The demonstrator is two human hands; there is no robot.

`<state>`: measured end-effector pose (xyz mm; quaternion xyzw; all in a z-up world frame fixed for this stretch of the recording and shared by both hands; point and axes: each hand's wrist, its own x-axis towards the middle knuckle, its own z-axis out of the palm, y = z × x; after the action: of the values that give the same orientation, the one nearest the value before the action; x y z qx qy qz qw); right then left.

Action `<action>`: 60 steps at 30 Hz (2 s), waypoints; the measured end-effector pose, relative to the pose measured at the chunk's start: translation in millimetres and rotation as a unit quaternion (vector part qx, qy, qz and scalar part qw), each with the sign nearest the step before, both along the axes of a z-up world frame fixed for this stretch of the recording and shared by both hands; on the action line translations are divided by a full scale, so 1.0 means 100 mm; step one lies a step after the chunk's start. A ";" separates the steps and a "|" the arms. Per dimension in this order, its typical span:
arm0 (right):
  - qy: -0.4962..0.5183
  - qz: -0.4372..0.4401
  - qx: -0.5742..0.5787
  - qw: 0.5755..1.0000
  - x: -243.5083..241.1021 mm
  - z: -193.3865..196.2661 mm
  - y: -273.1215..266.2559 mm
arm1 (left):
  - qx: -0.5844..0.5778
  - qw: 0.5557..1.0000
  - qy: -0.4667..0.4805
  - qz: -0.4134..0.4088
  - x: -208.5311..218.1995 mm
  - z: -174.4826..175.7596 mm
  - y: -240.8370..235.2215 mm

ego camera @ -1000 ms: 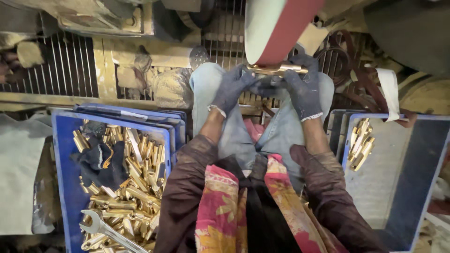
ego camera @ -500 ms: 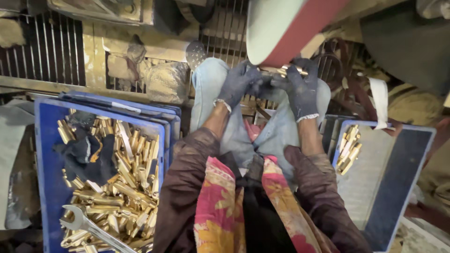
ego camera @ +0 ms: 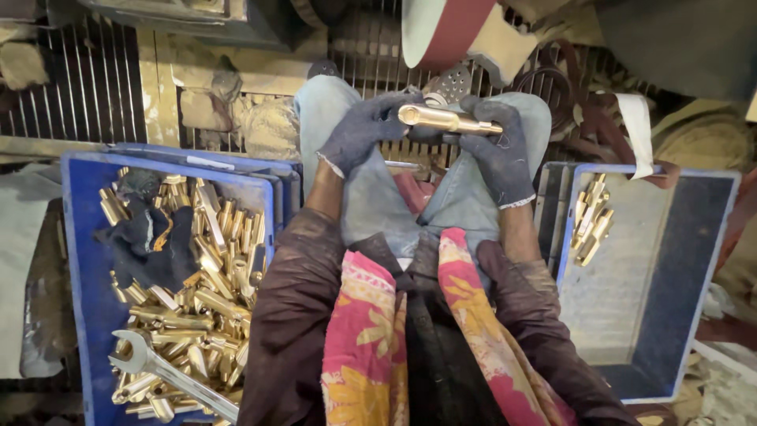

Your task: The person holds a metal component and presses different sides of it against a moving abrasive belt, then returns the component to a blue bin.

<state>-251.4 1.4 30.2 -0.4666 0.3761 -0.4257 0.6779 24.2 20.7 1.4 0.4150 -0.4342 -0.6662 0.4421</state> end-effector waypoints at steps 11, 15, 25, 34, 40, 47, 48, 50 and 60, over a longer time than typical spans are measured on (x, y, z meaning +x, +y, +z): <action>-0.005 0.010 0.006 1.000 -0.03 -0.02 -0.05 | 0.068 0.994 0.084 0.002 -0.07 -0.07 -0.08; 0.004 0.018 -0.012 1.000 -0.02 0.02 -0.07 | 0.069 0.995 0.074 0.010 -0.06 -0.02 -0.07; 0.007 0.012 0.039 0.999 -0.03 0.01 -0.10 | 0.086 0.993 0.086 0.009 -0.06 -0.14 -0.10; -0.014 0.014 0.054 0.998 -0.05 -0.04 -0.11 | 0.074 0.995 0.070 0.020 -0.06 -0.17 -0.08; 0.064 0.018 -0.029 0.997 -0.07 -0.07 -0.12 | 0.054 0.994 0.093 0.001 -0.05 -0.15 -0.08; -0.045 0.021 0.053 0.997 -0.04 0.03 -0.13 | 0.069 0.994 0.088 0.004 -0.05 -0.22 -0.07; -0.046 0.019 0.053 0.997 -0.04 0.04 -0.13 | 0.072 0.994 0.083 0.003 -0.05 -0.22 -0.07; -0.046 0.009 0.081 0.996 -0.04 0.05 -0.13 | 0.087 0.993 0.074 0.004 -0.06 -0.20 -0.06; 0.021 0.064 0.045 0.997 -0.12 0.04 -0.13 | 0.083 0.994 0.056 0.033 -0.05 -0.12 0.17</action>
<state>-263.4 -11.9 34.4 -0.4679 0.3779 -0.3543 0.7161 19.4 38.1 -11.1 0.4260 -0.3380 -0.7076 0.4512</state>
